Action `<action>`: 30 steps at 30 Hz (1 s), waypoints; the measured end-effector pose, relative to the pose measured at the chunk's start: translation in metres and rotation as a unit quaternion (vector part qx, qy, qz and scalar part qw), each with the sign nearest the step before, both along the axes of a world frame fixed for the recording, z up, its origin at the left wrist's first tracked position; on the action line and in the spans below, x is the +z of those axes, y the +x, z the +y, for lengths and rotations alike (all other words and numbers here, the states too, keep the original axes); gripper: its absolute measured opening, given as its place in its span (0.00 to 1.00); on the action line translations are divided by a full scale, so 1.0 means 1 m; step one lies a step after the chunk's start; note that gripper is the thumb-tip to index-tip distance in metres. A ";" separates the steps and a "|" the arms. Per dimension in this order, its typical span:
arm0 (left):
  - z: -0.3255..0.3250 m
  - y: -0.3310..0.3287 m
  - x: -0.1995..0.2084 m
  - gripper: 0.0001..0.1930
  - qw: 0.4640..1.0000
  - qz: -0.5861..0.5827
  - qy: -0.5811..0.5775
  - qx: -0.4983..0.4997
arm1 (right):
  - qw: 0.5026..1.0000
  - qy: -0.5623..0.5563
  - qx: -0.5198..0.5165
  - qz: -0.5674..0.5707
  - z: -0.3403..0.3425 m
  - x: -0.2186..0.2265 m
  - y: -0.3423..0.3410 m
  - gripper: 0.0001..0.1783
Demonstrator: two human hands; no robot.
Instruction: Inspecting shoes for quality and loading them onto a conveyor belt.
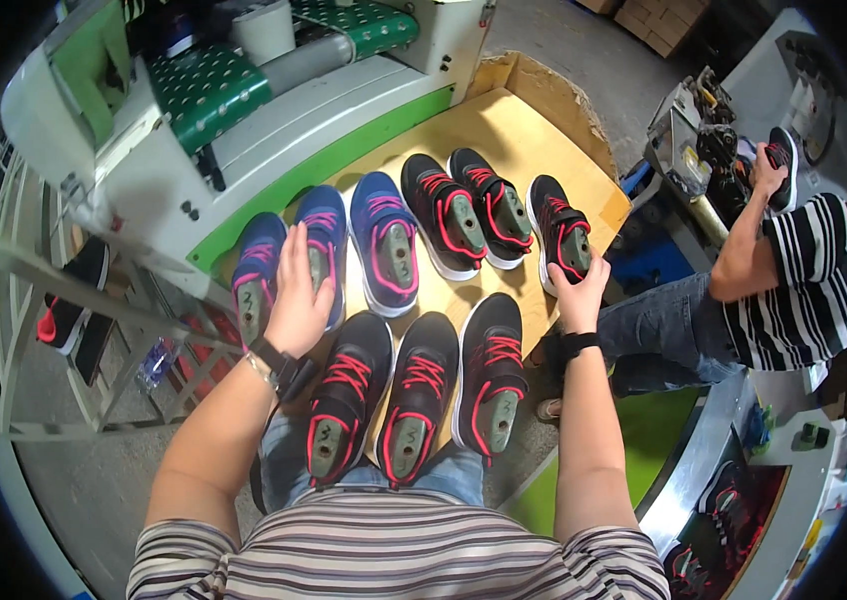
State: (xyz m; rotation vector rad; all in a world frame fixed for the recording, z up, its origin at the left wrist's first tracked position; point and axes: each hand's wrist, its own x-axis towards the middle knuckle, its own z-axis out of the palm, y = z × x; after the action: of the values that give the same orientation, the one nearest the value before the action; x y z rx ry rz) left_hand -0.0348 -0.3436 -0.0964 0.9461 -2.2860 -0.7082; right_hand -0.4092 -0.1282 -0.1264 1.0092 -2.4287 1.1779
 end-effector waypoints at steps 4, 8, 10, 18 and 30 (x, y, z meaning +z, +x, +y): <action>0.000 0.009 -0.003 0.42 1.000 0.006 -0.001 0.007 | 0.972 -0.033 0.022 -0.230 -0.012 0.040 0.004 0.46; 0.002 -0.002 -0.007 0.42 1.000 0.026 0.015 -0.007 | 0.982 -0.021 0.063 -0.177 -0.006 0.007 -0.033 0.46; -0.002 0.004 -0.009 0.43 1.000 0.023 0.012 0.003 | 0.985 0.001 0.059 -0.162 -0.006 0.010 -0.013 0.45; -0.003 -0.009 -0.005 0.44 0.999 0.038 0.017 -0.001 | 0.991 0.002 0.022 -0.133 0.048 0.011 0.052 0.46; 0.020 -0.079 0.021 0.57 0.988 0.021 0.142 -0.060 | 0.985 -0.021 0.025 -0.170 0.050 0.015 0.106 0.45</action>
State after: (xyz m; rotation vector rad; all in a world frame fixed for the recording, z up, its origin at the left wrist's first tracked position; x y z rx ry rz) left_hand -0.1134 -0.3241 -0.0750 0.9148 -2.2573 -1.1188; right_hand -0.3037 -0.0781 -0.1113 0.9248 -2.6300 1.5211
